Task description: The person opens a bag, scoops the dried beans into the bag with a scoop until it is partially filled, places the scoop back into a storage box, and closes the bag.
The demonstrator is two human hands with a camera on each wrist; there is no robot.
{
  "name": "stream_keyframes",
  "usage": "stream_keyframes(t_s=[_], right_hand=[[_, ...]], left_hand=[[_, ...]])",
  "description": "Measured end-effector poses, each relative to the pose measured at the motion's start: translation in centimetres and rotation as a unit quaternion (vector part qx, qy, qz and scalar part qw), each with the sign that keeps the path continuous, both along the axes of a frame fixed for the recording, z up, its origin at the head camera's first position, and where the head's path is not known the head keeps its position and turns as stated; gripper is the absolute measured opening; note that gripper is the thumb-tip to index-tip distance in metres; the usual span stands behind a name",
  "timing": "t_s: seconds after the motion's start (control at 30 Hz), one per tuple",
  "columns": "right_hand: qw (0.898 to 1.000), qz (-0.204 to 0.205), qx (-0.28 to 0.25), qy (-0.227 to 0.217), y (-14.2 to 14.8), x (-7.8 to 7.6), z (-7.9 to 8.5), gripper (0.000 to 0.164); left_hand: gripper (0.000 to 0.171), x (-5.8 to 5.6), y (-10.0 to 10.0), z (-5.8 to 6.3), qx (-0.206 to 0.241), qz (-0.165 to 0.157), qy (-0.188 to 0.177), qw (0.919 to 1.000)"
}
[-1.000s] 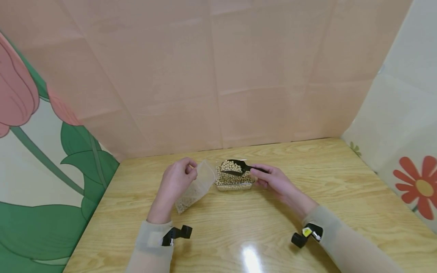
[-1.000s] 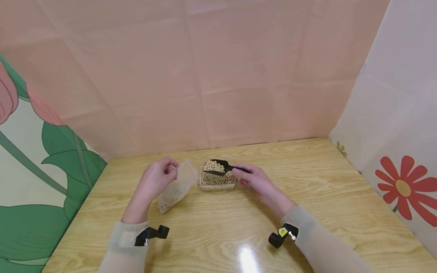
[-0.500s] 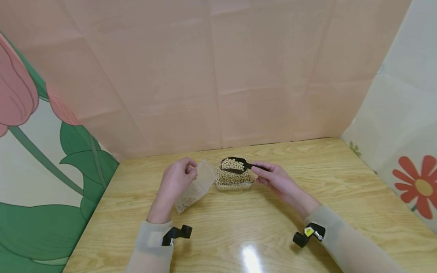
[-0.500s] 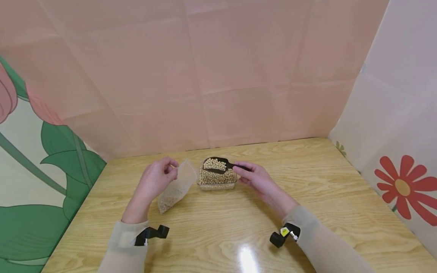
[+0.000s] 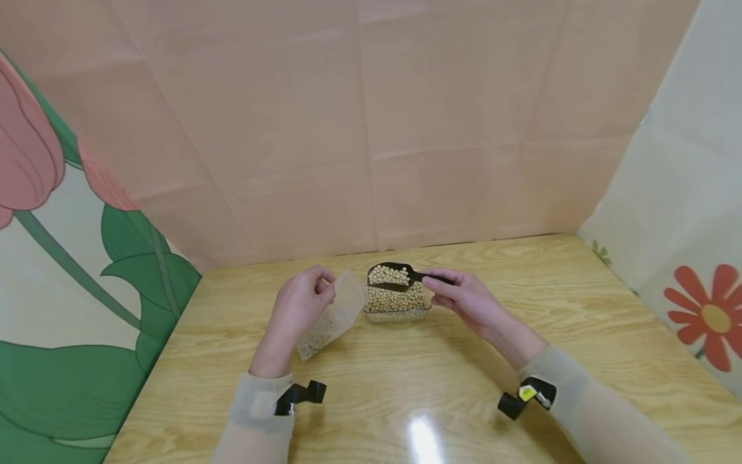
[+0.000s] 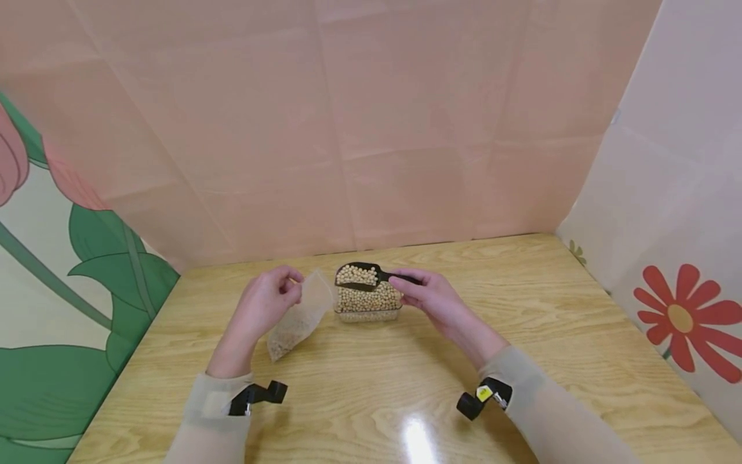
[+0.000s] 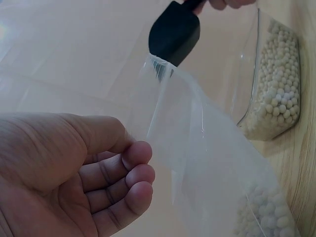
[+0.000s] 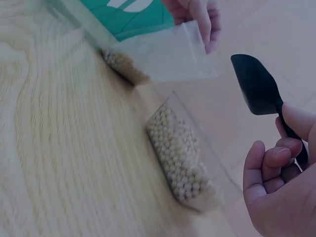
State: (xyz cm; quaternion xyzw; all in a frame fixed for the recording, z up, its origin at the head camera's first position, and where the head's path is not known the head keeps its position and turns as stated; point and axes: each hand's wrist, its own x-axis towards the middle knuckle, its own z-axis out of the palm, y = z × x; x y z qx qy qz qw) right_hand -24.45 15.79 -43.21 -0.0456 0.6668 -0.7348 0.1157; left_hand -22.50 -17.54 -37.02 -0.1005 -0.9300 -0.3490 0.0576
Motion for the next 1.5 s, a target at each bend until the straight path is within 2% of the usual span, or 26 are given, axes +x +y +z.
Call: stream_keyframes(t_s=[0.1, 0.33, 0.63, 0.97, 1.2, 1.5], right_hand=[[1.0, 0.005, 0.013, 0.002, -0.4, 0.3, 0.7, 0.052], [0.999, 0.011, 0.034, 0.013, -1.3, 0.6, 1.7, 0.047], [0.997, 0.03, 0.066, 0.04, -2.9, 0.5, 1.7, 0.043], [0.991, 0.032, 0.122, 0.054, -3.9, 0.5, 2.4, 0.04], [0.975, 0.031, 0.201, 0.087, -4.2, 0.2, 3.2, 0.04], [0.94, 0.033, 0.295, 0.17, -4.9, 0.5, 4.8, 0.033]], left_hand=[[0.016, 0.0, 0.1, 0.0, 0.001, 0.001, 0.0, 1.0], [0.016, -0.2, 0.3, 0.0, -0.002, -0.001, -0.002, 1.0], [0.017, -0.3, 0.3, -0.1, -0.003, -0.003, -0.001, 1.0], [0.017, -0.2, 0.3, -0.1, -0.002, -0.003, 0.0, 1.0], [0.016, -0.2, 0.4, 0.0, -0.007, 0.0, 0.006, 1.0], [0.018, -0.1, 0.4, 0.1, -0.006, 0.001, 0.017, 0.9998]])
